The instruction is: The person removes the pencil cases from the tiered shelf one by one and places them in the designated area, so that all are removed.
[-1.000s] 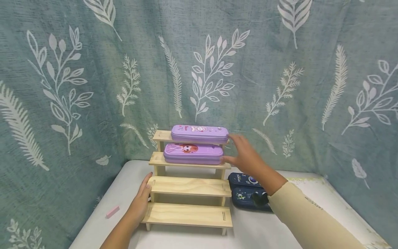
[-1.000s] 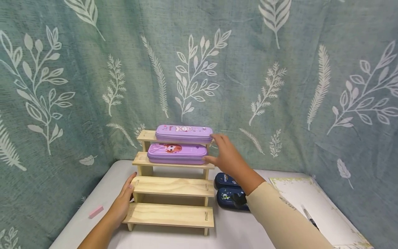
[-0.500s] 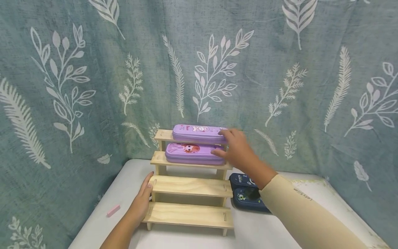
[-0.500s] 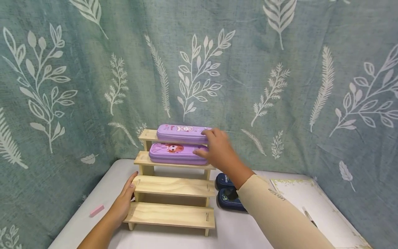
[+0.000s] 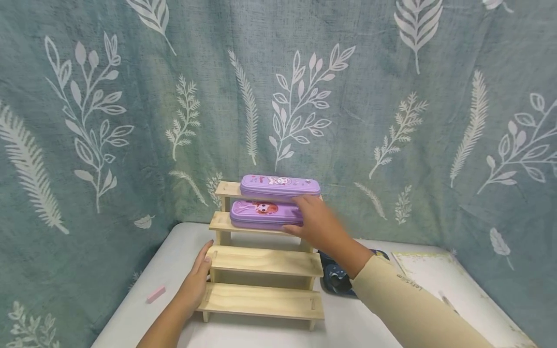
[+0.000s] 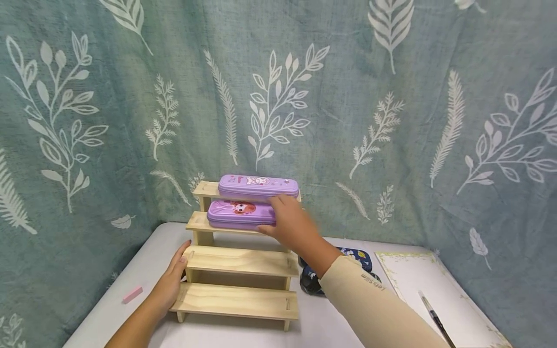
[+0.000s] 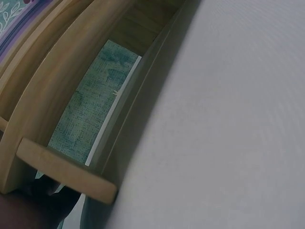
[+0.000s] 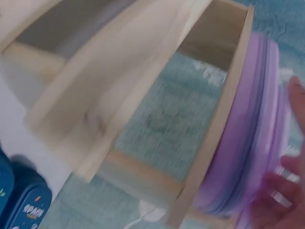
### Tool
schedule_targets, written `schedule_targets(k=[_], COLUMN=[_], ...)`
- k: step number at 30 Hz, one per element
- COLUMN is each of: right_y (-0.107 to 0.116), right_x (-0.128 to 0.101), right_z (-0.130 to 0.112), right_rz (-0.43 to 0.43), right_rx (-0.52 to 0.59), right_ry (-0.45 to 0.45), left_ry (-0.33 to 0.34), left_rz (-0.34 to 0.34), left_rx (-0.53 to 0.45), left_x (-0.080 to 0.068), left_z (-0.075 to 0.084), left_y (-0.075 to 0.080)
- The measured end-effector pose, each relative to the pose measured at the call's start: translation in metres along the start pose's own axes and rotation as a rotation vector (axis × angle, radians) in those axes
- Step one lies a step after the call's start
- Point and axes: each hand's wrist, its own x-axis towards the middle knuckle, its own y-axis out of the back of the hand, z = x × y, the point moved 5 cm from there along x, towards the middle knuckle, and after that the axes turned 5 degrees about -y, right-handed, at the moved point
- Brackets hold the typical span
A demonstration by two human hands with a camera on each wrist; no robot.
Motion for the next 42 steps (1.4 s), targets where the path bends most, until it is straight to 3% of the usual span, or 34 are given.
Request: schedule_targets(k=[6,13,23,31,36,42], right_y=[-0.007,-0.015,-0.022,-0.028,-0.04,-0.043], right_x=[-0.002,-0.004,-0.003,-0.011,-0.017,-0.018], right_z=[-0.01,-0.002,0.006,0.009,0.011,0.012], right_rz=[-0.049,-0.052,-0.019,0.075,0.077,0.075], right_rx=[-0.017,0.002,0.025,0.053,0.089,0.101], right_ry=[0.003,-0.045,-0.1,-0.116,-0.129,-0.149], left_ry=[-0.007,-0.019,-0.017,-0.012,0.015,0.002], left_rz=[-0.008,-0.012,-0.009,-0.005,0.006,0.01], left_rx=[-0.006,-0.01,-0.016,-0.021,-0.01,-0.015], left_x=[0.003,0.004,0.005,0.005,0.001,0.003], left_z=[0.002,0.001,0.004,0.001,-0.005,-0.006], left_y=[0.001,-0.002,-0.002,-0.003,0.0,0.002])
